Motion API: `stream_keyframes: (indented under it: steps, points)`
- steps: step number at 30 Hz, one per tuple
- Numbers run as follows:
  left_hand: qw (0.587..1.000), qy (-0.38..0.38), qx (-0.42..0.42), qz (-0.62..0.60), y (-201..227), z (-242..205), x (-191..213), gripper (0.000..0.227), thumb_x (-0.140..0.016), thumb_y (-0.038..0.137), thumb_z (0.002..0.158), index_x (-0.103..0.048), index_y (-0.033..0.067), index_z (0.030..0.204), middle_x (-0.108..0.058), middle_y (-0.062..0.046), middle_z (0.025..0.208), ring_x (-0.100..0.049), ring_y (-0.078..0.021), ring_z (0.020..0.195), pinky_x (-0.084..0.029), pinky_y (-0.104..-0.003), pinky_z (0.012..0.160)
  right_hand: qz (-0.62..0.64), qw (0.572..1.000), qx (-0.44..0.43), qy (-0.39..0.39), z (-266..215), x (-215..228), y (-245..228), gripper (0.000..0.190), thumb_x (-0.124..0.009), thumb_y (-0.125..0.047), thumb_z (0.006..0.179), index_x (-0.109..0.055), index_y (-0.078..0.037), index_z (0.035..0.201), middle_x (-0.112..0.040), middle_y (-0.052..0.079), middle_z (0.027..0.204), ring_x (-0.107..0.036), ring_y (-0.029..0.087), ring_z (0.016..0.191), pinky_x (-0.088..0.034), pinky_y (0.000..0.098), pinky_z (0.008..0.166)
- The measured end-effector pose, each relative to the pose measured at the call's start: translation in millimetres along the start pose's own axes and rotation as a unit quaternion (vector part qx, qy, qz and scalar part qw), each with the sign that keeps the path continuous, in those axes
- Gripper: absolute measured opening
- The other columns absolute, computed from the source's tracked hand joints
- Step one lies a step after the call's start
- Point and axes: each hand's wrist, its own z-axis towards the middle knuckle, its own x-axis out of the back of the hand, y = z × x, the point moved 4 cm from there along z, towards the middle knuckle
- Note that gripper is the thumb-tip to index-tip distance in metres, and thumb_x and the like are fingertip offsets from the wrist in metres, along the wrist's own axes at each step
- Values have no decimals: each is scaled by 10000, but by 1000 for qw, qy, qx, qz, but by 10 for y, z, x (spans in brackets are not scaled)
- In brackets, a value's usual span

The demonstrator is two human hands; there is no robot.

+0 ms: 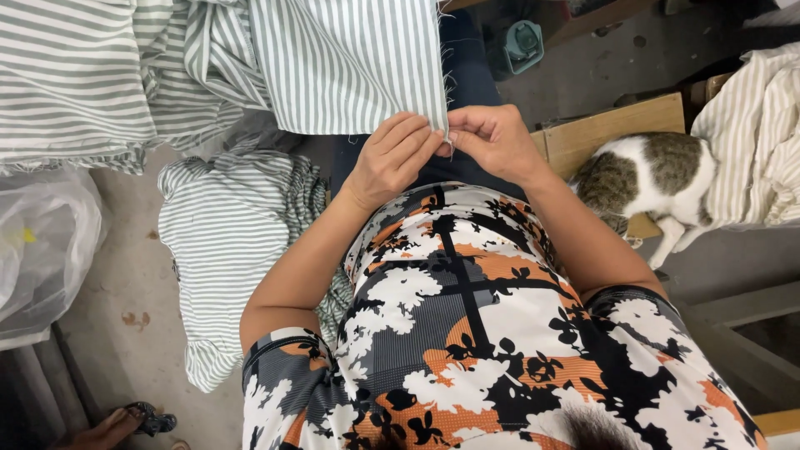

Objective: A person is handling and aligning pieces of striped fabric at a sewing station, preparing them for sewing.

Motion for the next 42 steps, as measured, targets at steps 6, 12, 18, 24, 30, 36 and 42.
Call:
stream_keyframes:
  steps: [6, 12, 18, 24, 30, 36, 42]
  points:
    - [1000, -10, -15, 21, 5, -17, 28, 298, -469, -4, 1024, -767, -29, 1020, -705, -154, 930, -718, -321, 925, -623, -462, 870, 97, 995, -23, -20, 48, 55, 186, 235, -578, 76, 969, -678, 137, 1173, -737, 198, 821, -727, 183, 776, -627, 340, 744]
    - [999, -5, 44, -6, 41, 177, 172, 88, -673, -53, 927, -756, -43, 954, -716, -157, 904, -721, -315, 868, -639, -443, 823, 155, 988, -17, -26, 82, 43, 296, 280, -581, 25, 956, -645, 180, 1181, -686, 215, 702, -721, 226, 673, -603, 347, 665]
    - [965, 83, 217, -118, -113, 399, 408, 28, -709, -67, 912, -733, -54, 915, -674, -128, 866, -695, -316, 775, -613, -449, 702, 145, 987, -8, -65, 228, -69, -104, 443, -546, -48, 942, -540, 153, 1337, -743, 272, 989, -737, 260, 792, -605, 386, 722]
    - [968, 173, 171, 67, -142, 697, 746, 190, -634, 69, 990, -716, -5, 835, -652, -74, 789, -646, -243, 657, -579, -359, 632, 31, 990, 53, 127, 692, 134, -247, 157, -607, 44, 1019, -681, 104, 1144, -762, 236, 970, -744, 218, 789, -633, 310, 717]
    - [995, 50, 86, 29, 91, 203, 101, 251, -527, -31, 1011, -705, -9, 836, -579, -115, 741, -588, -298, 631, -543, -390, 601, 90, 956, -58, 273, 1115, 207, 586, 222, -726, -112, 942, -725, -15, 1141, -753, 114, 899, -693, 121, 704, -628, 260, 618]
    - [990, -100, 50, 89, -55, -102, -45, 176, -593, -76, 975, -644, -16, 818, -460, -79, 722, -539, -249, 671, -526, -368, 670, -117, 960, -35, 253, 1109, 303, 1245, 121, -711, -115, 940, -765, -78, 1042, -755, 97, 825, -728, 200, 716, -598, 318, 654]
    - [984, -160, 23, 78, -187, -287, -257, 155, -601, -79, 950, -626, -34, 803, -441, -103, 724, -533, -285, 697, -521, -389, 742, -129, 947, 18, 292, 1292, 480, 347, 78, -709, -91, 969, -761, -36, 988, -757, 63, 758, -720, 116, 617, -591, 262, 598]
